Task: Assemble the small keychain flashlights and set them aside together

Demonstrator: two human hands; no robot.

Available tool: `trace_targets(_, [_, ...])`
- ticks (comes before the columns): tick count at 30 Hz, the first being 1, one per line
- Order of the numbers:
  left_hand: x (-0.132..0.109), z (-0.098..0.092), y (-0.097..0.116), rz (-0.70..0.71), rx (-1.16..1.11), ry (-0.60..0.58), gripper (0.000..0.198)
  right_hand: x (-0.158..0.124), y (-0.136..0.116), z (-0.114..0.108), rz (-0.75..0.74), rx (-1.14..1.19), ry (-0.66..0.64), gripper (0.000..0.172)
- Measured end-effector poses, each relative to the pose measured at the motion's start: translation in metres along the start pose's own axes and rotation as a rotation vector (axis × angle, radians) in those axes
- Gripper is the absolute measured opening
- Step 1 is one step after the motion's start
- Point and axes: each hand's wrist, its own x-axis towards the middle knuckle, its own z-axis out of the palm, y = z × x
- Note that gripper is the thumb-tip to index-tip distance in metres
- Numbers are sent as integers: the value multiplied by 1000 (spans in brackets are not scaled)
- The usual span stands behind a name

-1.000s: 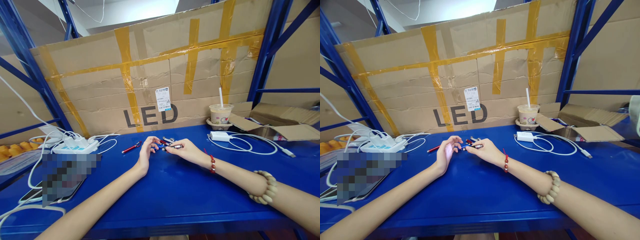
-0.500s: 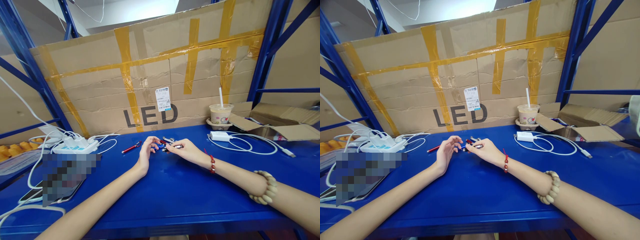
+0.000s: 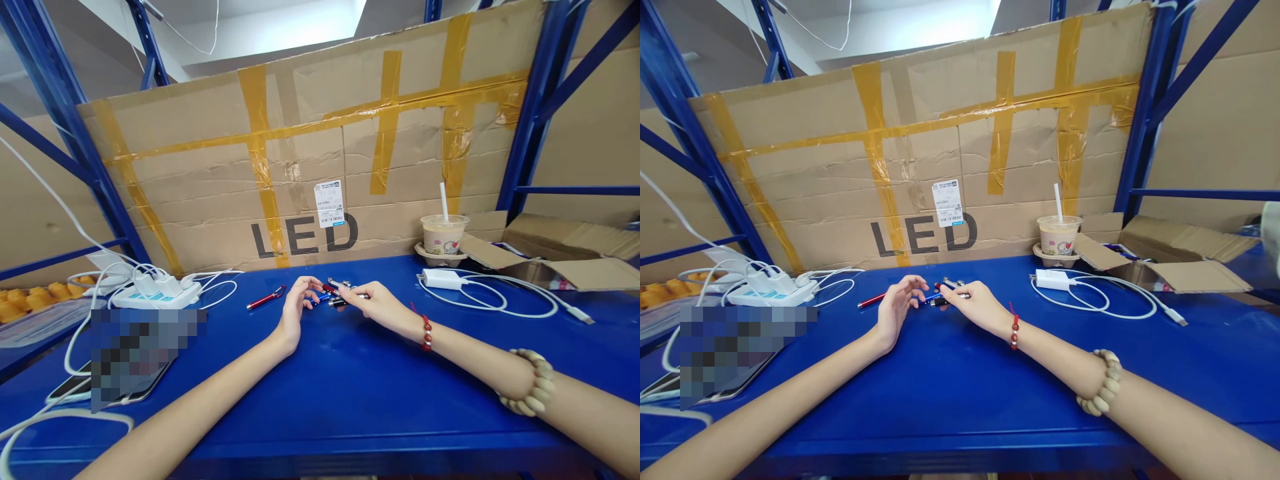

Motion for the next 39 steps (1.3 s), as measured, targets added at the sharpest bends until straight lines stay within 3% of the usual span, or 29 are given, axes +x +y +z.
trace_targets(5, [-1, 1, 0, 90, 244, -27, 20, 3, 5, 1, -9, 63, -38, 58])
trace_targets(12, [-7, 4, -1, 169, 567, -258, 23, 5, 12, 9, -45, 107, -95, 57])
trace_targets(21, [-5, 0, -4, 166, 708, -349, 29, -1, 3, 9, -18, 177, -125, 51])
trace_targets(28, [-9, 4, -1, 340, 679, -457, 32, -8, -2, 10, -49, 111, -165, 52])
trace_targets(35, [-10, 3, -2, 329, 750, -459, 34, -9, -2, 12, -102, 143, -218, 60])
trace_targets(39, [-10, 4, -1, 364, 776, -468, 34, -12, -8, 13, -36, 122, -215, 63])
